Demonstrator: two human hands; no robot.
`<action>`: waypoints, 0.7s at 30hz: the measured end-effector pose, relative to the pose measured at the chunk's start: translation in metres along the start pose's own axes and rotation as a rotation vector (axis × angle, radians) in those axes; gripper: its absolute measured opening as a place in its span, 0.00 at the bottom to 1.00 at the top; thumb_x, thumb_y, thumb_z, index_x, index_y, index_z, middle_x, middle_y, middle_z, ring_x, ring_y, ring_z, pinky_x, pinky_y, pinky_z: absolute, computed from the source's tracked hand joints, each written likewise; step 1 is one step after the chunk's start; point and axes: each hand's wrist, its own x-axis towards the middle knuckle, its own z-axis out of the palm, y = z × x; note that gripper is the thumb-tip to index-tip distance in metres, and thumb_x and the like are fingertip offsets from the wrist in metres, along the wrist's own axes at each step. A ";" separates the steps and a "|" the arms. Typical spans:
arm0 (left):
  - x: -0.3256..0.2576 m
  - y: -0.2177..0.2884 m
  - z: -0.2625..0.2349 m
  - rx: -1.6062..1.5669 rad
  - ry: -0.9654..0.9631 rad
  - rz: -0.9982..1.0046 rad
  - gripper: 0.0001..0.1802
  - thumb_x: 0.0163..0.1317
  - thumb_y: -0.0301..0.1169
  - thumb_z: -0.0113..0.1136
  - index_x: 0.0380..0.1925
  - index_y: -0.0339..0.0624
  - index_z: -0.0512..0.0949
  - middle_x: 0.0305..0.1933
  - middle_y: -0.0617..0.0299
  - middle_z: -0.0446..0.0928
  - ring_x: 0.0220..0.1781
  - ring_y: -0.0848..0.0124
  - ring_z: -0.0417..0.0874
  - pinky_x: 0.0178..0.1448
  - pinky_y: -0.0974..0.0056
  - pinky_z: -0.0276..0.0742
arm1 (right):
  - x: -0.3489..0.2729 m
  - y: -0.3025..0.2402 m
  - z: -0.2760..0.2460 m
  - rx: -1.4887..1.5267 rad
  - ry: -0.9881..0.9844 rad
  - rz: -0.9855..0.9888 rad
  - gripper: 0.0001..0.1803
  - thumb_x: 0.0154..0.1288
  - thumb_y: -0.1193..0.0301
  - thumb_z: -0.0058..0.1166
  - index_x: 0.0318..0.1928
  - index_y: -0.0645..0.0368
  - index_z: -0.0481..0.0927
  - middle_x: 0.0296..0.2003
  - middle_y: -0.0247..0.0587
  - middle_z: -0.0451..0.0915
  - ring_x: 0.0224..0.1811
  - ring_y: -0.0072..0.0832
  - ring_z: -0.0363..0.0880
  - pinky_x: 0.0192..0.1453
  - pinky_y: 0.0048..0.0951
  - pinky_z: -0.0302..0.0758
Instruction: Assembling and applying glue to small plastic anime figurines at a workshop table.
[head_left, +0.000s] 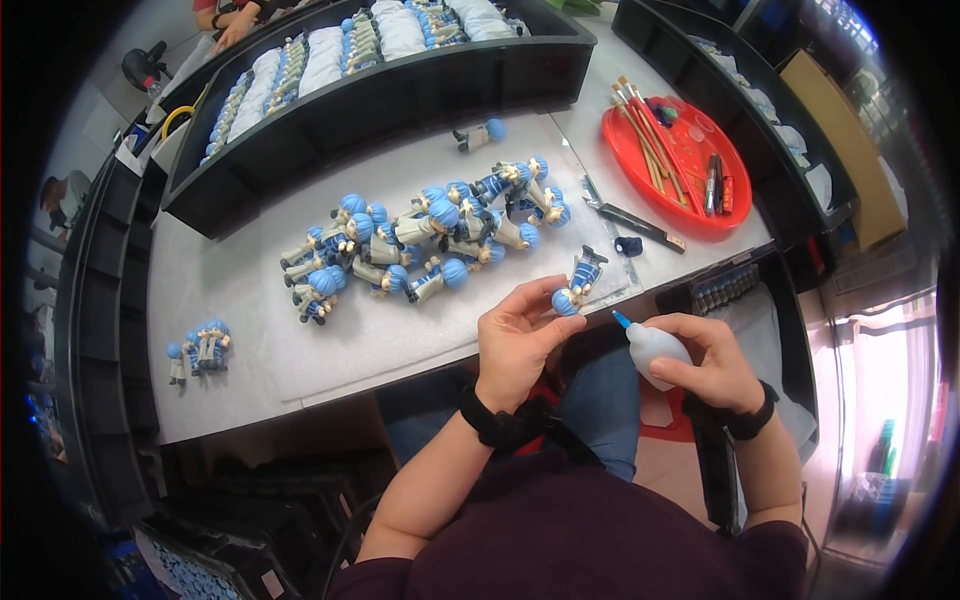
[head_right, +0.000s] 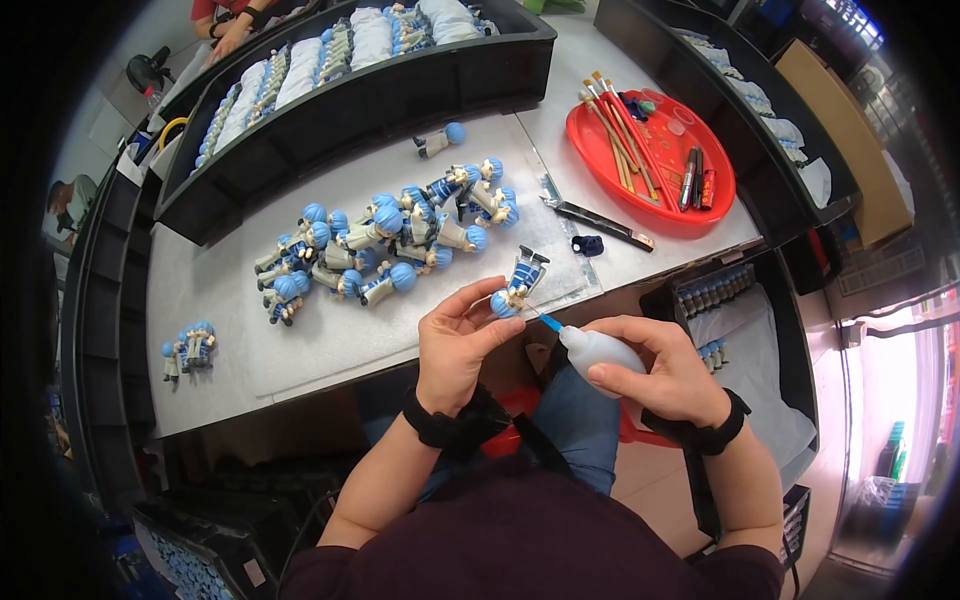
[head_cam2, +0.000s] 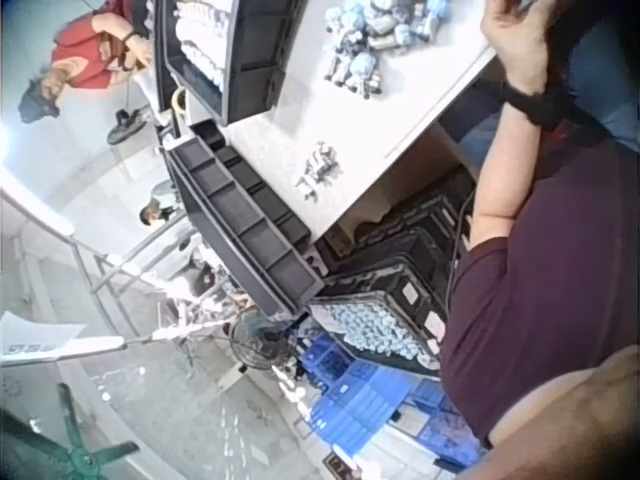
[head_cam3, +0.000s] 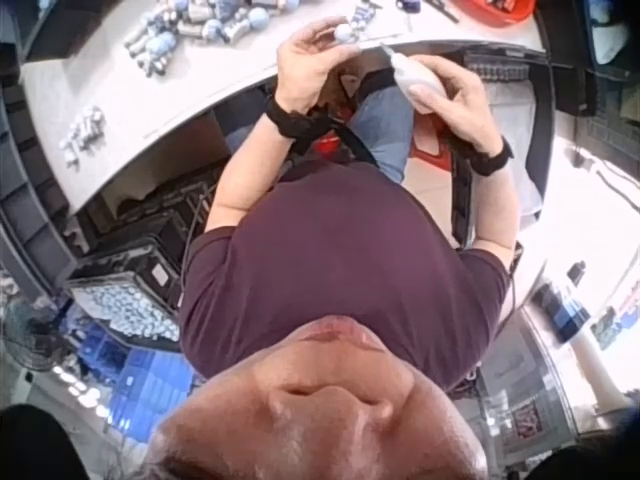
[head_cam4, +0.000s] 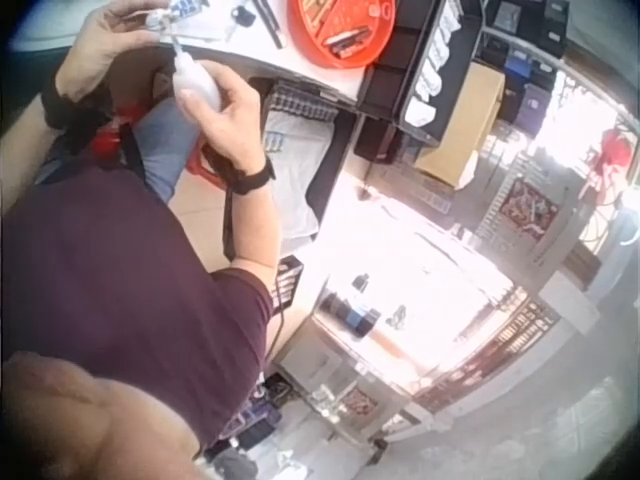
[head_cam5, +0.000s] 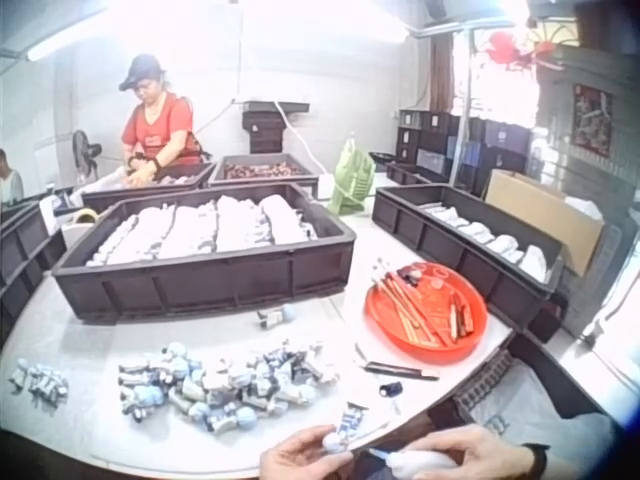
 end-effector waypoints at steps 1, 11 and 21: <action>0.000 0.001 0.000 0.027 -0.024 -0.034 0.22 0.45 0.12 0.58 0.44 0.31 0.70 0.41 0.54 0.74 0.43 0.71 0.76 0.49 0.70 0.73 | -0.001 0.001 0.000 0.069 -0.005 0.005 0.19 0.52 0.71 0.57 0.44 0.67 0.72 0.35 0.38 0.76 0.35 0.20 0.73 0.41 0.21 0.70; -0.002 0.009 -0.002 -0.091 -0.065 -0.138 0.15 0.53 0.17 0.52 0.43 0.28 0.70 0.42 0.51 0.74 0.45 0.67 0.77 0.50 0.66 0.73 | -0.006 0.010 -0.008 0.219 0.045 -0.088 0.22 0.52 0.71 0.57 0.47 0.66 0.70 0.35 0.41 0.76 0.36 0.26 0.77 0.43 0.25 0.72; -0.001 0.009 -0.003 -0.104 -0.041 -0.144 0.14 0.55 0.21 0.51 0.42 0.29 0.70 0.41 0.50 0.74 0.45 0.64 0.77 0.49 0.64 0.74 | -0.011 0.016 -0.011 0.271 0.128 -0.108 0.23 0.52 0.70 0.57 0.48 0.66 0.69 0.34 0.41 0.76 0.35 0.28 0.78 0.40 0.26 0.74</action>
